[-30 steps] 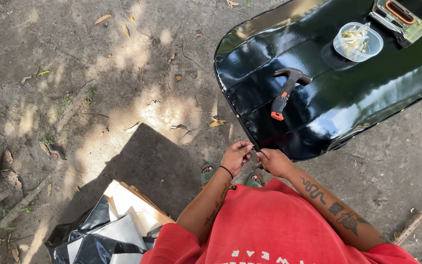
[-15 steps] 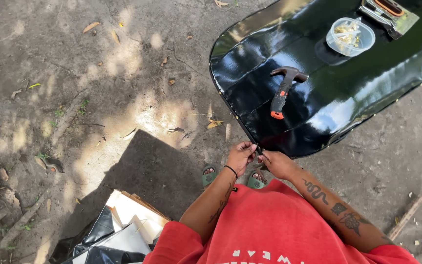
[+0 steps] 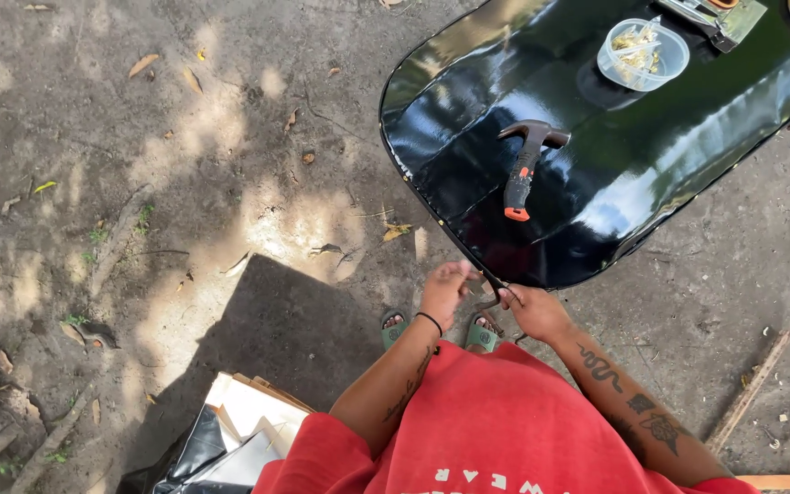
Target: Hammering decorative or functional tacks into black material to secure it to a furniture frame.
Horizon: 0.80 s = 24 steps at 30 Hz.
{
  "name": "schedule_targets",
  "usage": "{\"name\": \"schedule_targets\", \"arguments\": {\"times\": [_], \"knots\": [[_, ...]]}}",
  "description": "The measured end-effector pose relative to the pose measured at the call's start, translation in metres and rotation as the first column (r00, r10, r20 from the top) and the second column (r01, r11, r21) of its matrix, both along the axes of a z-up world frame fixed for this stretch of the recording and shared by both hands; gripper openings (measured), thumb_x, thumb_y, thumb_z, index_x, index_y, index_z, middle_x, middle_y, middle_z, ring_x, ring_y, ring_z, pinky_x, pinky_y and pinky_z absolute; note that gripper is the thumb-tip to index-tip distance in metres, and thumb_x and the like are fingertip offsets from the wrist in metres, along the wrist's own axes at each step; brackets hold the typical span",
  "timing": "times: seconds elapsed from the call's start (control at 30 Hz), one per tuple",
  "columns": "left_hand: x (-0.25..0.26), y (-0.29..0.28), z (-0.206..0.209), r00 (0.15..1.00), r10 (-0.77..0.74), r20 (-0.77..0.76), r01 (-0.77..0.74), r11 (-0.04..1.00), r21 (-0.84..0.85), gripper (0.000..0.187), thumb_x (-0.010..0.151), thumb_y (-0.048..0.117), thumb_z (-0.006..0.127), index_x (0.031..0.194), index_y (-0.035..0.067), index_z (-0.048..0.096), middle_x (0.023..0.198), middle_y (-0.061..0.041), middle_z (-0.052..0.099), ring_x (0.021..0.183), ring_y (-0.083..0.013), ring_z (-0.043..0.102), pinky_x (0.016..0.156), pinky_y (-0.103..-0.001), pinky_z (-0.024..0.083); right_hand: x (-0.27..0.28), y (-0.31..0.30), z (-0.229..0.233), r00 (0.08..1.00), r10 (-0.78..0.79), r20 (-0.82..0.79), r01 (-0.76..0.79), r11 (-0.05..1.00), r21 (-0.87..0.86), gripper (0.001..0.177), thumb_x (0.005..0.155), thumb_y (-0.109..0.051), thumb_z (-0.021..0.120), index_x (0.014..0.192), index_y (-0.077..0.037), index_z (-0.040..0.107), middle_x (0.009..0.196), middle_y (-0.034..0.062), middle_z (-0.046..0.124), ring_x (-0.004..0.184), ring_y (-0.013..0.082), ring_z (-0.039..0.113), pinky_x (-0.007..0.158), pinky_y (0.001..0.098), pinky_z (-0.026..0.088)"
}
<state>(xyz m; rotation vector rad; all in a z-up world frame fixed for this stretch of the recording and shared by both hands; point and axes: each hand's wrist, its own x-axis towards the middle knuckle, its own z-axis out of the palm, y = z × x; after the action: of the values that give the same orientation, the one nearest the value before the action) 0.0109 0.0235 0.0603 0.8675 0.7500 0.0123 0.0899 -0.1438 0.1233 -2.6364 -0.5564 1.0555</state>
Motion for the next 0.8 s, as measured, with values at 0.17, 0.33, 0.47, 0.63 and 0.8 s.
{"name": "schedule_targets", "arguments": {"times": [0.17, 0.33, 0.47, 0.63, 0.8], "knots": [[0.058, 0.033, 0.04, 0.995, 0.027, -0.094, 0.026, 0.853, 0.522, 0.045, 0.098, 0.06, 0.062, 0.093, 0.016, 0.067, 0.095, -0.01, 0.071, 0.085, -0.0261, 0.061, 0.076, -0.041, 0.049, 0.004, -0.003, 0.008, 1.0, 0.014, -0.015, -0.014, 1.0, 0.011, 0.046, 0.106, -0.049, 0.039, 0.087, -0.021, 0.069, 0.09, 0.0145, 0.076, 0.1, 0.0407, 0.071, 0.088, 0.0517, 0.055], [0.148, 0.033, 0.118, 0.883, -0.356, -0.306, 0.443, 0.414, 0.795, 0.087, 0.084, 0.076, 0.057, 0.133, 0.004, 0.059, 0.128, -0.021, 0.069, 0.114, -0.0314, 0.07, 0.095, -0.041, 0.057, 0.015, -0.014, 0.007, 0.996, 0.086, -0.038, -0.085, 0.996, 0.024, 0.045, 0.104, -0.052, 0.04, 0.087, -0.023, 0.069, 0.092, 0.0117, 0.077, 0.102, 0.0381, 0.071, 0.089, 0.0503, 0.055], [0.191, 0.0, 0.078, 0.851, -0.41, -0.328, 0.522, 0.589, 0.618, 0.051, 0.074, 0.056, 0.071, 0.087, 0.007, 0.069, 0.068, -0.007, 0.064, 0.055, -0.0201, 0.063, 0.049, -0.032, 0.05, 0.025, -0.024, 0.002, 0.972, 0.228, -0.05, -0.225, 0.973, 0.058, 0.046, 0.106, -0.045, 0.038, 0.086, -0.017, 0.068, 0.09, 0.015, 0.077, 0.097, 0.042, 0.072, 0.086, 0.0549, 0.054], [0.11, -0.068, 0.075, 0.944, -0.055, 0.326, 0.024, 0.995, 0.1, 0.036, 0.09, 0.033, 0.072, 0.109, 0.004, 0.064, 0.077, -0.025, 0.071, 0.061, -0.033, 0.074, 0.052, -0.046, 0.064, 0.052, -0.037, -0.028, 0.929, 0.366, -0.056, -0.358, 0.927, 0.112, 0.042, 0.106, -0.041, 0.039, 0.087, -0.016, 0.067, 0.088, 0.0111, 0.077, 0.094, 0.0379, 0.073, 0.082, 0.0512, 0.056], [-0.014, -0.136, -0.063, 0.84, 0.514, 0.175, -0.542, 0.804, 0.242, 0.029, 0.099, 0.024, 0.07, 0.114, 0.0, 0.065, 0.065, -0.02, 0.067, 0.055, -0.0219, 0.069, 0.041, -0.029, 0.058, 0.061, -0.049, -0.04, 0.883, 0.465, -0.071, -0.444, 0.874, 0.197, 0.044, 0.105, -0.038, 0.041, 0.078, -0.012, 0.064, 0.07, 0.0123, 0.072, 0.07, 0.0319, 0.072, 0.06, 0.0434, 0.051]]}}
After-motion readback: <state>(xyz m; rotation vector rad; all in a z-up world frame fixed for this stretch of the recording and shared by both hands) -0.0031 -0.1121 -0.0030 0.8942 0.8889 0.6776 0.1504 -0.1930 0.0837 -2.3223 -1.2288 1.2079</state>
